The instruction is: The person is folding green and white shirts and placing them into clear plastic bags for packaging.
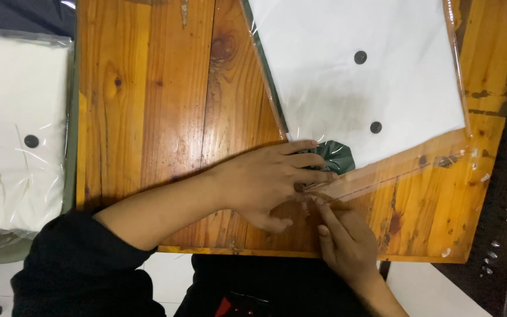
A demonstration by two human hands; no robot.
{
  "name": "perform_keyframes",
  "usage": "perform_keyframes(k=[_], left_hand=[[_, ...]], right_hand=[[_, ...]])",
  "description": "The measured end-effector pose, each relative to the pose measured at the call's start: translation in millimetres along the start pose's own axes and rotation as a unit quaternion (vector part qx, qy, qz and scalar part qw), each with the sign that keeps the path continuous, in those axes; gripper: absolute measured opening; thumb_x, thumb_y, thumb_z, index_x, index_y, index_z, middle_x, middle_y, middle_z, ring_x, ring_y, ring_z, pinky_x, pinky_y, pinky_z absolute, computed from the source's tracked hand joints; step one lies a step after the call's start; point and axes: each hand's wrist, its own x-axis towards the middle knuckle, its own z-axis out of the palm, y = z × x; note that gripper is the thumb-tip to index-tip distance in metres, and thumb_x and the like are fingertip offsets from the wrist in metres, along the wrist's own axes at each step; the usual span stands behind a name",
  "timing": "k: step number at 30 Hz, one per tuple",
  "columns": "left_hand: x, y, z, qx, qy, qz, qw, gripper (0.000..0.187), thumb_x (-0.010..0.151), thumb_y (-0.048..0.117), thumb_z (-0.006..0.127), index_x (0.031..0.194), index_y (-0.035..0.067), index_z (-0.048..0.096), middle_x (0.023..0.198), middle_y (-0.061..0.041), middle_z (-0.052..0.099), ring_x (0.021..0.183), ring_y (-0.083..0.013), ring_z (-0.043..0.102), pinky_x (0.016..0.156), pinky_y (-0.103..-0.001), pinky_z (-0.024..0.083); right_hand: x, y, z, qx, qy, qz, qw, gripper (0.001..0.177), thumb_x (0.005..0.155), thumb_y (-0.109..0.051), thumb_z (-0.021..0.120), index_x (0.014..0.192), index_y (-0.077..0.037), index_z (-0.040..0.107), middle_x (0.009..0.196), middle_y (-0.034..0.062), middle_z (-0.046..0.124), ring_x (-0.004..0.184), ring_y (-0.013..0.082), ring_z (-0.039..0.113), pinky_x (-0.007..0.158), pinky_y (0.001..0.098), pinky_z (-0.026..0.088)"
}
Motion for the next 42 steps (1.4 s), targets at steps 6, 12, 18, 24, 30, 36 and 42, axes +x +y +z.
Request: perform_keyframes(k=[6, 12, 18, 24, 30, 36, 42], left_hand=[[4.1, 3.0, -4.8, 0.049, -0.057, -0.007, 0.997, 0.053, 0.081, 0.059, 0.059, 0.081, 0.011, 0.083, 0.151, -0.014, 0.056, 0.14, -0.0333, 0.043, 0.124, -0.056, 0.017], [4.6, 3.6, -2.8, 0.087, -0.07, -0.006, 0.994, 0.057, 0.085, 0.063, 0.054, 0.085, 0.014, 0.084, 0.153, -0.009, 0.055, 0.14, -0.0306, 0.044, 0.124, -0.056, 0.016], [6.6, 5.6, -9.2, 0.073, -0.103, -0.016, 0.992, 0.06, 0.083, 0.067, 0.053, 0.081, 0.016, 0.084, 0.156, -0.009, 0.051, 0.143, -0.0309, 0.039, 0.125, -0.056, 0.011], [1.5, 1.8, -0.3, 0.039, -0.065, -0.009, 0.997, 0.061, 0.08, 0.063, 0.056, 0.096, 0.01, 0.082, 0.153, -0.012, 0.053, 0.142, -0.0328, 0.041, 0.126, -0.055, 0.011], [-2.1, -0.6, 4.3, 0.031, -0.02, 0.005, 0.999, 0.061, 0.082, 0.06, 0.054, 0.103, 0.01, 0.081, 0.15, -0.013, 0.057, 0.141, -0.0332, 0.044, 0.126, -0.055, 0.015], [0.6, 0.9, 2.1, 0.036, -0.05, -0.007, 0.998, 0.059, 0.081, 0.061, 0.057, 0.094, 0.01, 0.083, 0.152, -0.011, 0.055, 0.143, -0.0321, 0.041, 0.127, -0.054, 0.011], [1.5, 3.7, -0.3, 0.056, -0.045, -0.001, 0.997, 0.052, 0.081, 0.059, 0.062, 0.085, 0.011, 0.083, 0.151, -0.012, 0.055, 0.139, -0.0327, 0.043, 0.125, -0.056, 0.016]], right_hand=[[10.2, -2.6, 1.1, -0.04, -0.018, -0.051, 0.998, 0.037, 0.101, -0.005, 0.058, 0.136, 0.009, 0.059, 0.086, 0.0112, 0.054, 0.071, 0.0274, 0.049, 0.061, 0.0403, 0.041], [-3.4, -1.3, -2.0, -0.027, 0.008, -0.05, 0.998, 0.031, 0.098, -0.004, 0.061, 0.128, 0.005, 0.066, 0.084, 0.0088, 0.058, 0.071, 0.0244, 0.054, 0.063, 0.0362, 0.047], [0.0, -6.5, -14.5, 0.009, 0.076, 0.042, 0.996, 0.014, 0.096, -0.011, 0.063, 0.088, -0.001, 0.07, 0.084, 0.0126, 0.065, 0.069, 0.0224, 0.063, 0.064, 0.0299, 0.052], [27.1, -9.5, -15.3, -0.029, 0.027, 0.021, 0.999, 0.016, 0.092, -0.009, 0.077, 0.107, -0.004, 0.075, 0.1, 0.0107, 0.071, 0.086, 0.0233, 0.069, 0.079, 0.031, 0.057], [34.8, -11.4, -11.7, -0.046, -0.002, 0.018, 0.999, 0.012, 0.094, -0.011, 0.073, 0.105, -0.009, 0.075, 0.102, 0.0061, 0.074, 0.091, 0.0205, 0.071, 0.08, 0.0311, 0.057], [25.6, -6.6, -6.5, -0.056, -0.038, 0.036, 0.997, 0.01, 0.095, -0.01, 0.069, 0.105, -0.009, 0.071, 0.092, 0.005, 0.07, 0.083, 0.0238, 0.065, 0.066, 0.0326, 0.052], [15.2, 1.1, -10.8, 0.025, -0.047, 0.042, 0.998, 0.008, 0.097, -0.004, 0.06, 0.101, -0.008, 0.066, 0.089, 0.0046, 0.065, 0.076, 0.0234, 0.058, 0.062, 0.0321, 0.046]])
